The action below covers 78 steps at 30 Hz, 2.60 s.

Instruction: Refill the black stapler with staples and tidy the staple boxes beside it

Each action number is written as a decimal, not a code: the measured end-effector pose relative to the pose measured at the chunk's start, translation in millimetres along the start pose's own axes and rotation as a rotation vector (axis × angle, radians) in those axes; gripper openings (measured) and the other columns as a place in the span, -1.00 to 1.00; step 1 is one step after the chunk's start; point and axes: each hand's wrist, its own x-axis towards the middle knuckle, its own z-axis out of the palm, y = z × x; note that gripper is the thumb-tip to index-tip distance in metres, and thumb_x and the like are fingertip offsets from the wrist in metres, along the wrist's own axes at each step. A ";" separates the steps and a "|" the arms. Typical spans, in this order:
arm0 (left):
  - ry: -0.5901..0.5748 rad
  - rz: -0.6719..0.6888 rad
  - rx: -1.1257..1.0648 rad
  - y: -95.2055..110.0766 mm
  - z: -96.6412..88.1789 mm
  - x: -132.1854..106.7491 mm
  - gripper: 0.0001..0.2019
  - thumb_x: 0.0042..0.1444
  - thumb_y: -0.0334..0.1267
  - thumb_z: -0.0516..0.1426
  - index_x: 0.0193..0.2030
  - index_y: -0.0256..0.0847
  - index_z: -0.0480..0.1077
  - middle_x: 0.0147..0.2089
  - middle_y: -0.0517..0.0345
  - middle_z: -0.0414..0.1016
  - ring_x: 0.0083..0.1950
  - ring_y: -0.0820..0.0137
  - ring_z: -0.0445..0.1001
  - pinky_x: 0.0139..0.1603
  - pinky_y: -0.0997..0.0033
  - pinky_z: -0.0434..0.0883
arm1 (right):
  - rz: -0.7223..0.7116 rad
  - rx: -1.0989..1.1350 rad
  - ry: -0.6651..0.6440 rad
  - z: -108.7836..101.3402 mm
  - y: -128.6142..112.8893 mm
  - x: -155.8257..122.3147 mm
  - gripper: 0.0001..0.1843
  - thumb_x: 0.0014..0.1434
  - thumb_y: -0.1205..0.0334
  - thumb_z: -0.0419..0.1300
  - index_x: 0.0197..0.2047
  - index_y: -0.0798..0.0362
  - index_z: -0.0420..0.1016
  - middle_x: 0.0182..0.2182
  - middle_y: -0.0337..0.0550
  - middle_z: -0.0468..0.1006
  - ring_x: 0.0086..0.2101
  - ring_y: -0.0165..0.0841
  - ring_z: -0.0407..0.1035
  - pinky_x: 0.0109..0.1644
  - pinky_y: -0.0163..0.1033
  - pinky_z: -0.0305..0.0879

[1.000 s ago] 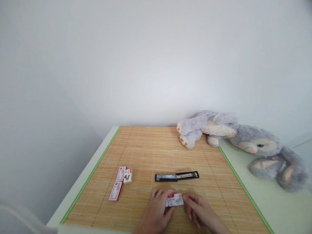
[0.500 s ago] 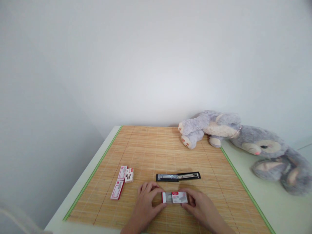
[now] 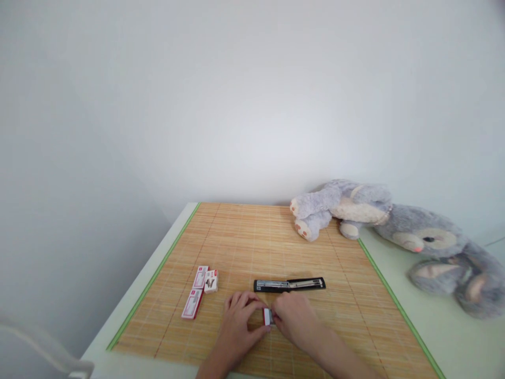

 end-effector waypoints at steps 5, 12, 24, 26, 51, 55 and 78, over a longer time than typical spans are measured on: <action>0.016 0.002 0.001 -0.4 1.3 0.2 -0.63 0.06 -0.02 0.43 0.03 0.17 0.57 0.08 0.20 0.54 0.17 0.14 0.41 0.19 0.10 0.23 | -0.066 0.138 0.040 -8.8 19.0 -11.2 -0.87 0.21 0.25 0.27 -0.27 -0.08 0.68 -0.38 -0.23 0.70 -0.34 -0.30 0.55 -0.26 -0.29 0.23; 0.020 0.007 0.016 0.8 -0.2 2.7 -0.65 0.06 -0.01 0.41 0.00 0.14 0.57 0.02 0.19 0.57 0.13 0.13 0.42 0.20 0.07 0.23 | -0.012 0.478 0.152 19.2 59.5 -37.4 -0.79 0.32 0.13 0.20 -0.23 -0.02 0.65 -0.45 -0.26 0.58 -0.42 -0.38 0.43 -0.33 -0.33 0.23; -0.066 -0.009 -0.038 4.9 -1.5 3.6 -0.62 0.10 -0.12 0.40 0.07 0.15 0.54 -0.08 0.25 0.60 0.07 0.18 0.45 0.22 0.07 0.19 | 0.105 0.400 0.139 20.1 84.5 -56.3 -0.53 0.13 0.15 0.37 0.14 -0.11 0.57 -0.39 -0.32 0.57 -0.37 -0.33 0.43 -0.25 -0.28 0.19; -0.078 0.002 -0.056 7.9 2.7 4.7 -0.61 0.10 -0.13 0.40 0.08 0.14 0.54 -0.06 0.25 0.61 0.08 0.17 0.46 0.24 0.06 0.19 | 0.068 0.381 0.121 15.5 79.2 -54.8 -0.57 0.14 0.17 0.35 0.10 -0.17 0.61 -0.36 -0.31 0.59 -0.35 -0.33 0.45 -0.25 -0.28 0.18; 0.180 0.017 0.012 -19.9 7.9 50.9 -0.69 0.12 -0.07 0.38 0.02 0.11 0.62 0.45 0.13 0.37 0.45 0.03 0.23 0.46 -0.25 0.12 | -0.007 0.427 0.193 1.6 42.6 -32.9 -0.81 0.31 0.17 0.27 -0.09 -0.17 0.72 -0.22 -0.22 0.58 -0.25 -0.32 0.49 -0.13 -0.29 0.30; 0.119 0.036 0.022 -11.3 14.8 45.2 -0.67 0.09 0.01 0.41 0.01 0.19 0.63 0.51 0.19 0.28 0.53 -0.01 0.14 0.54 -0.38 -0.10 | 0.010 0.410 0.229 -3.4 39.4 -20.3 -0.78 0.36 0.09 0.24 -0.06 -0.15 0.72 -0.27 -0.21 0.56 -0.29 -0.31 0.48 -0.17 -0.28 0.30; 0.084 -0.010 0.013 -5.8 18.9 41.3 -0.60 0.02 -0.03 0.46 0.04 0.28 0.62 0.60 0.34 0.05 0.62 -0.03 -0.05 0.59 -0.36 -0.30 | 0.129 0.177 0.159 -15.5 60.3 -28.1 -0.86 0.31 0.09 0.30 -0.17 -0.22 0.73 -0.28 -0.28 0.61 -0.30 -0.33 0.52 -0.24 -0.29 0.18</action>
